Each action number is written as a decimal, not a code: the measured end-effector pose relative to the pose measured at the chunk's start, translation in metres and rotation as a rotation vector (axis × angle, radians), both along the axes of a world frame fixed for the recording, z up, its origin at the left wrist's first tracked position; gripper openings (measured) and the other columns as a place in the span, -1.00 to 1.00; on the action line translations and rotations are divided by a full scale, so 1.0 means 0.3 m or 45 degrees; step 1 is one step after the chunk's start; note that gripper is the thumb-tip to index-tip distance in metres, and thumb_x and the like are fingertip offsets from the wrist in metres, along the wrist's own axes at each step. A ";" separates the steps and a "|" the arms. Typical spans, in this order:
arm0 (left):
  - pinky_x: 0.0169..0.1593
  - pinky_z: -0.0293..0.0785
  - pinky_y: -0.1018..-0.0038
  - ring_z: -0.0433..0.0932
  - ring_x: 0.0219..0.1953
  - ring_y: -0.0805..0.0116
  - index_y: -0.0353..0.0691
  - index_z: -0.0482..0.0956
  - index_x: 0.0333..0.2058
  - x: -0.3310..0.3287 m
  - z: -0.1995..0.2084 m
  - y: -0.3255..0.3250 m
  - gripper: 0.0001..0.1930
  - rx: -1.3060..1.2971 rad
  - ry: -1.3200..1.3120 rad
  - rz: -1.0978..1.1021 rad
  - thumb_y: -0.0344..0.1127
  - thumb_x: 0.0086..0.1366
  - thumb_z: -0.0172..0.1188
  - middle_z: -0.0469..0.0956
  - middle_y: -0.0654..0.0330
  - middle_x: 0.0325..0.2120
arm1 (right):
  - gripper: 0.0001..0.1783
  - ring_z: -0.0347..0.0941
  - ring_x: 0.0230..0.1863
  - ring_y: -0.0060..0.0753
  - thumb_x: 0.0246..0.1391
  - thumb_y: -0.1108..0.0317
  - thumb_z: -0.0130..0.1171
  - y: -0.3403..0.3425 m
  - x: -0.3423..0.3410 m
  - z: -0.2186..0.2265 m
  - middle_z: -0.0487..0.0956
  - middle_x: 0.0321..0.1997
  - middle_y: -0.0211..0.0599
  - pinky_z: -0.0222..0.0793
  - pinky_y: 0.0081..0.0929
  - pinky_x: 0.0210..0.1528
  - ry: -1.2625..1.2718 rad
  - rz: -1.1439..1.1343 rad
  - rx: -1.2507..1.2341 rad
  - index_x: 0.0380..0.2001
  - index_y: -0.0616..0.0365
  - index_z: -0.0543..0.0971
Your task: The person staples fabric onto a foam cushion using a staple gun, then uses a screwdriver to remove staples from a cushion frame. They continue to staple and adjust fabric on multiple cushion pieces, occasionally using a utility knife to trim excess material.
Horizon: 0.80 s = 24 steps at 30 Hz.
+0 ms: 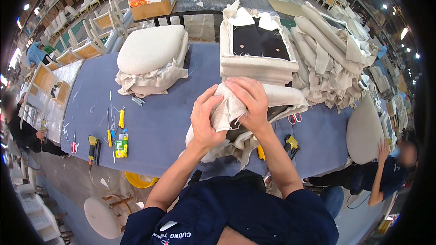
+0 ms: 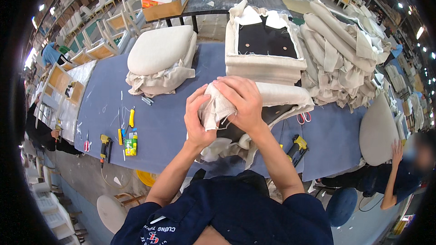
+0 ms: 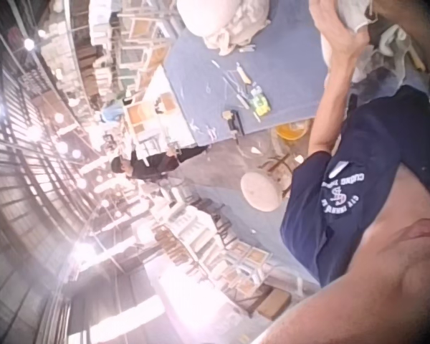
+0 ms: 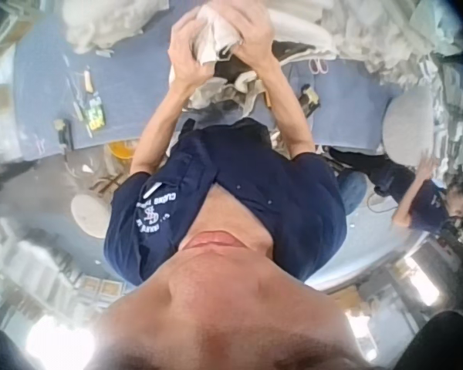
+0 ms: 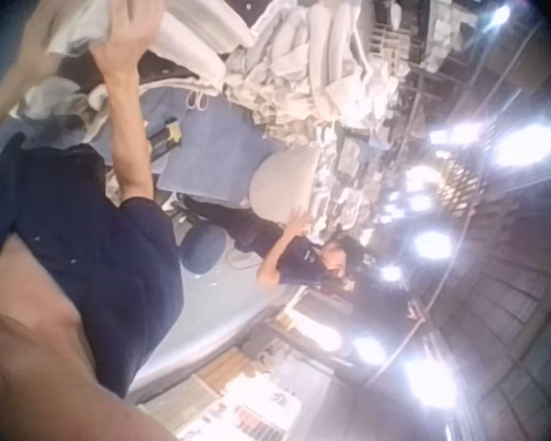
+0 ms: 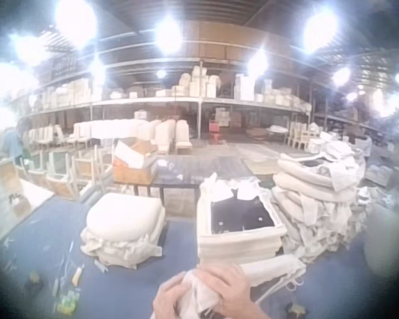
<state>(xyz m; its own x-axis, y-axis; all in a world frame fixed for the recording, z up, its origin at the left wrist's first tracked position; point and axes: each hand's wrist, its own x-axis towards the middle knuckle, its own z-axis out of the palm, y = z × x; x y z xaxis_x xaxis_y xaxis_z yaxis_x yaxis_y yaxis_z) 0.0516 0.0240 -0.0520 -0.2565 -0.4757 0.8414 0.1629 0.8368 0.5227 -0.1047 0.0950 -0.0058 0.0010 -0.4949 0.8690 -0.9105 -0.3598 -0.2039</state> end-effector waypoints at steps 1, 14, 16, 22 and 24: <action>0.23 0.55 0.08 0.62 0.17 -0.23 -0.20 0.53 0.17 -0.003 -0.001 0.009 -0.36 0.004 0.000 0.011 -0.40 0.05 0.44 0.56 -0.25 0.22 | -0.43 0.67 0.09 -0.02 -0.09 0.27 0.44 0.003 0.001 -0.003 0.72 0.09 -0.21 0.54 -0.09 0.09 -0.002 0.008 -0.037 0.07 0.13 0.71; 0.12 0.57 0.09 0.67 0.09 -0.17 -0.21 0.61 0.11 -0.003 -0.037 0.027 -0.45 -0.158 0.050 0.012 -0.32 0.11 0.47 0.61 -0.20 0.16 | -0.60 0.73 0.04 0.05 0.03 0.34 0.39 0.062 0.007 0.005 0.77 0.01 -0.07 0.64 -0.02 0.12 0.028 -0.009 -0.192 -0.04 0.26 0.72; 0.11 0.58 0.09 0.69 0.07 -0.16 -0.22 0.64 0.08 0.001 -0.031 0.026 -0.52 -0.169 0.074 -0.002 -0.33 0.16 0.45 0.63 -0.19 0.13 | -0.62 0.73 0.04 0.05 0.05 0.35 0.39 0.081 0.007 0.012 0.77 -0.01 -0.07 0.64 0.00 0.13 0.076 -0.021 -0.188 -0.05 0.27 0.71; 0.11 0.63 0.11 0.69 0.06 -0.12 -0.27 0.62 0.11 -0.019 0.019 0.076 -0.57 -0.248 0.007 0.073 -0.11 0.41 0.36 0.63 -0.22 0.13 | -0.65 0.73 0.07 0.02 0.07 0.39 0.38 0.114 -0.013 -0.035 0.74 0.08 -0.03 0.64 -0.01 0.12 -0.028 0.017 -0.268 -0.05 0.22 0.71; 0.07 0.60 0.16 0.71 0.04 -0.04 -0.24 0.70 0.04 -0.029 0.018 0.077 -0.55 -0.219 0.041 0.101 -0.21 0.20 0.47 0.68 -0.11 0.08 | -0.64 0.73 0.06 0.02 0.05 0.39 0.39 0.119 -0.014 -0.041 0.73 0.08 -0.04 0.65 -0.03 0.11 -0.057 -0.007 -0.259 -0.05 0.20 0.71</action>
<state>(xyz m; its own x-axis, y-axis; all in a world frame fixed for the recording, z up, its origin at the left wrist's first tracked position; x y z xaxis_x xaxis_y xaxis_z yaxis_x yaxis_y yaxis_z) 0.0430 0.0472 -0.0465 -0.1952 -0.3420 0.9192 0.1073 0.9241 0.3667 -0.1089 0.1307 -0.0183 -0.0419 -0.3090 0.9501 -0.9043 -0.3925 -0.1676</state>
